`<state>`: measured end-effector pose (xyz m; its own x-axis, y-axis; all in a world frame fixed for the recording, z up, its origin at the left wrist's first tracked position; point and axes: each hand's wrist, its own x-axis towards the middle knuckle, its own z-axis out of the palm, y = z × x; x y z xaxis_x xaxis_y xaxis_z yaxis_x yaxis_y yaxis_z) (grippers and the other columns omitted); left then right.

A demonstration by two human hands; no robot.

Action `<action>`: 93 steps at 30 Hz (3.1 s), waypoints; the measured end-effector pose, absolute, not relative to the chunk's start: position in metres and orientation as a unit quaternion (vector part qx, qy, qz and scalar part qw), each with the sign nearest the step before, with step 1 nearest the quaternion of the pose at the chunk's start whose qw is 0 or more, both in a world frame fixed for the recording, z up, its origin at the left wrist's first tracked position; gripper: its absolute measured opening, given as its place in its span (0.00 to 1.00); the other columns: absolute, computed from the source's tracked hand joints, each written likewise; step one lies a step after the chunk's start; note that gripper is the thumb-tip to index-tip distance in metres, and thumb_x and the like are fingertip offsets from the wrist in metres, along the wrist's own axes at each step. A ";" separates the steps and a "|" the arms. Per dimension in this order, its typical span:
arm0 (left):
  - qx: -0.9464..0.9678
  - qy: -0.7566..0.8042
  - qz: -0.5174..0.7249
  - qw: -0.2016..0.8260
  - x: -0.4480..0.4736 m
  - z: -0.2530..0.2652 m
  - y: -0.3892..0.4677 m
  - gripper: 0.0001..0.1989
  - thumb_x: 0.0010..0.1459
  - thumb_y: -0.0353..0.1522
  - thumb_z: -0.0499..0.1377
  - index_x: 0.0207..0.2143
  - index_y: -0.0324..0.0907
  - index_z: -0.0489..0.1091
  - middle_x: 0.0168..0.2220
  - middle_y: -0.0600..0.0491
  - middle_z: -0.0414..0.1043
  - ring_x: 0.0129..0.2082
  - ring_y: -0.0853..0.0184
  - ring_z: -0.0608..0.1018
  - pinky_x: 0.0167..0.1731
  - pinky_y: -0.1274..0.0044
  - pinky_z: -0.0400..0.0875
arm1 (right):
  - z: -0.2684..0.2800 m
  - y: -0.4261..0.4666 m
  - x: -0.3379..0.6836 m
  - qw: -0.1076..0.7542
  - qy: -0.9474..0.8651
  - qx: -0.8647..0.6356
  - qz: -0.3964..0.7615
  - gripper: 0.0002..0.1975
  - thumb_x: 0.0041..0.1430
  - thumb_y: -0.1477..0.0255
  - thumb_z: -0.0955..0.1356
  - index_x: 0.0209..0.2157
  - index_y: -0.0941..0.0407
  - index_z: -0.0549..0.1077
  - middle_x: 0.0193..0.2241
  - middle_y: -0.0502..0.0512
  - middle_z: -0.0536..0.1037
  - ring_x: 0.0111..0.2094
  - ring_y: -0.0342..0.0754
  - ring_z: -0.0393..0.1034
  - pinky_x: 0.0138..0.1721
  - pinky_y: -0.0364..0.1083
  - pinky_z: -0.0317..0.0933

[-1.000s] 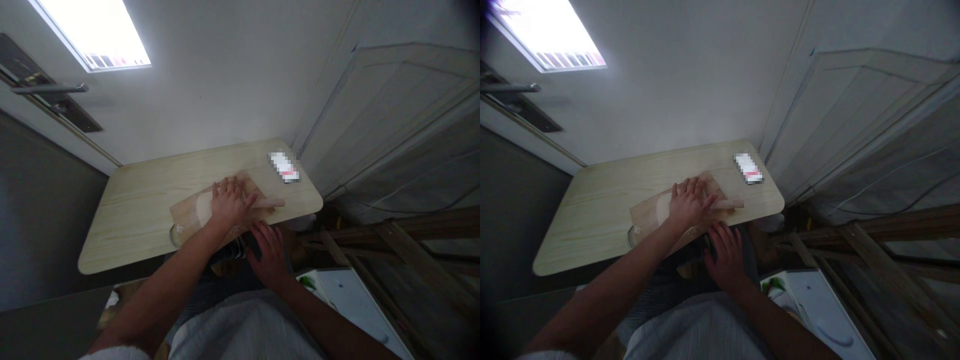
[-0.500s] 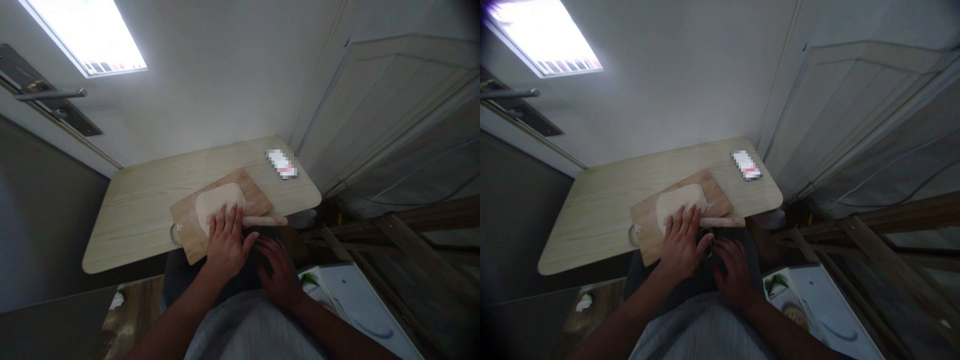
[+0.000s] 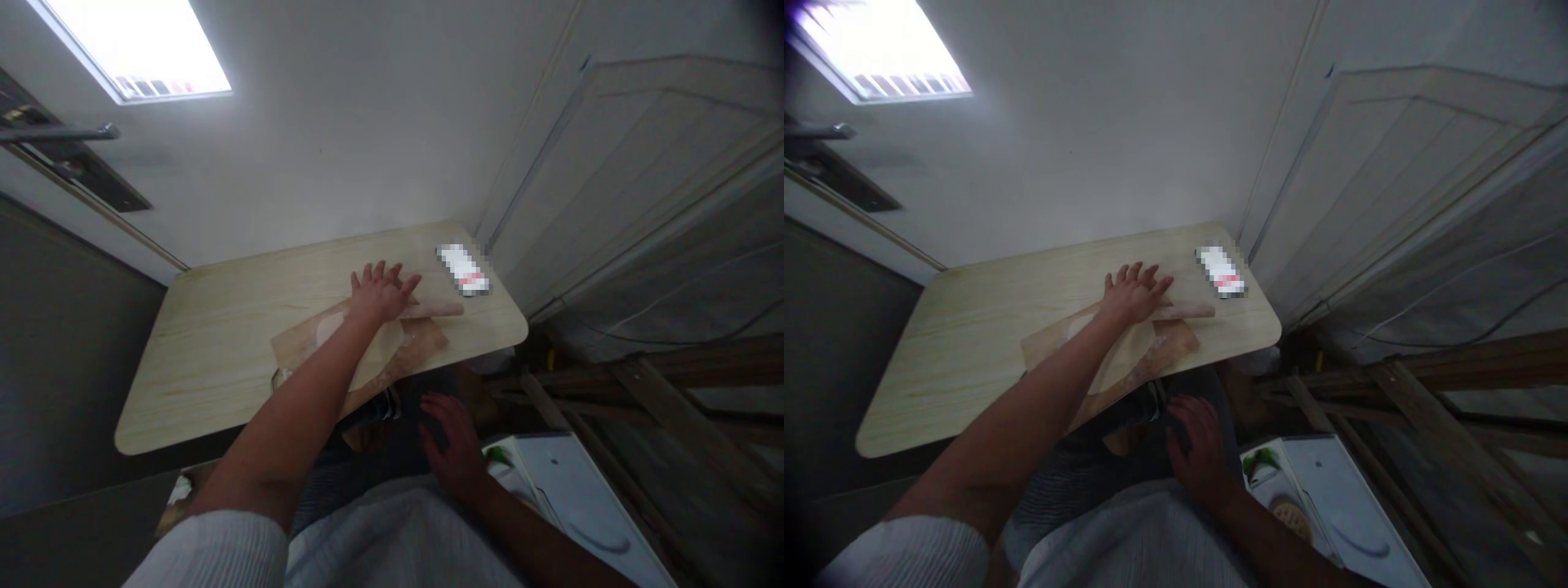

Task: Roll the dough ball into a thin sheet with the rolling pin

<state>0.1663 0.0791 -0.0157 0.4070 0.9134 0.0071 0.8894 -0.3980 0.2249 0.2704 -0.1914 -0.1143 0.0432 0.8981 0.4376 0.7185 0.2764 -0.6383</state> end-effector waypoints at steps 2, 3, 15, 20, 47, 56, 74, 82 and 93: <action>0.835 0.536 0.092 0.085 0.170 -0.016 0.095 0.30 0.67 0.53 0.42 0.66 0.56 0.58 0.69 0.47 0.56 0.69 0.49 0.56 0.64 0.46 0.46 | -0.115 -0.191 0.271 0.420 -0.677 -0.594 0.109 0.18 0.64 0.76 0.66 0.54 0.51 0.69 0.51 0.58 0.77 0.55 0.53 0.71 0.58 0.61 0.63; 0.833 0.536 0.114 0.077 0.172 -0.017 0.101 0.29 0.68 0.53 0.42 0.65 0.54 0.59 0.68 0.46 0.58 0.68 0.50 0.57 0.65 0.47 0.46 | -0.116 -0.192 0.271 0.423 -0.675 -0.594 0.111 0.18 0.64 0.76 0.66 0.54 0.51 0.69 0.51 0.58 0.77 0.55 0.53 0.71 0.57 0.60 0.64; 0.828 0.519 0.209 0.045 0.175 -0.020 0.112 0.32 0.70 0.51 0.40 0.51 0.39 0.73 0.52 0.40 0.73 0.55 0.54 0.70 0.57 0.62 0.59 | -0.115 -0.201 0.270 0.415 -0.669 -0.605 0.119 0.16 0.65 0.74 0.65 0.54 0.51 0.70 0.48 0.57 0.78 0.52 0.53 0.72 0.53 0.57 0.69; 0.821 0.545 0.157 0.067 0.165 -0.019 0.066 0.33 0.68 0.54 0.40 0.55 0.44 0.71 0.58 0.40 0.70 0.60 0.50 0.67 0.59 0.55 0.56 | -0.107 -0.199 0.262 0.417 -0.670 -0.602 0.118 0.16 0.65 0.74 0.65 0.54 0.51 0.71 0.47 0.57 0.79 0.51 0.52 0.73 0.52 0.56 0.70; 0.857 0.487 0.168 0.029 0.110 -0.034 -0.076 0.32 0.66 0.48 0.51 0.68 0.45 0.58 0.68 0.45 0.61 0.69 0.53 0.60 0.68 0.51 0.44 | -0.101 -0.169 0.254 0.417 -0.658 -0.609 0.149 0.09 0.62 0.75 0.65 0.43 0.53 0.73 0.39 0.55 0.81 0.42 0.51 0.76 0.46 0.52 0.71; 0.854 0.491 0.167 0.046 0.135 -0.017 -0.020 0.32 0.57 0.54 0.58 0.60 0.53 0.68 0.68 0.48 0.61 0.67 0.48 0.62 0.63 0.51 0.54 | -0.084 -0.151 0.255 0.444 -0.642 -0.603 0.165 0.08 0.64 0.71 0.65 0.42 0.53 0.75 0.39 0.54 0.81 0.41 0.50 0.77 0.46 0.49 0.71; 0.648 0.548 0.406 0.339 0.082 0.019 0.033 0.20 0.55 0.48 0.63 0.40 0.42 0.80 0.37 0.51 0.79 0.38 0.62 0.78 0.40 0.74 0.70 | -0.040 -0.040 0.262 0.285 -0.632 -0.698 0.178 0.21 0.62 0.67 0.68 0.56 0.57 0.66 0.47 0.64 0.79 0.46 0.55 0.76 0.45 0.50 0.68; 0.572 0.597 0.453 0.335 0.039 0.020 0.015 0.22 0.55 0.48 0.62 0.40 0.40 0.79 0.30 0.54 0.75 0.30 0.67 0.73 0.30 0.78 0.64 | -0.024 0.020 0.249 0.268 -0.684 -0.658 0.168 0.18 0.65 0.72 0.64 0.56 0.56 0.70 0.50 0.59 0.79 0.51 0.51 0.73 0.52 0.48 0.64; 0.593 0.620 0.422 0.292 0.021 -0.001 0.016 0.21 0.55 0.48 0.61 0.39 0.41 0.79 0.31 0.53 0.77 0.30 0.66 0.73 0.30 0.76 0.63 | -0.067 -0.051 0.253 0.276 -0.717 -0.639 -0.024 0.18 0.69 0.65 0.63 0.55 0.58 0.71 0.58 0.63 0.73 0.62 0.58 0.60 0.62 0.57 0.52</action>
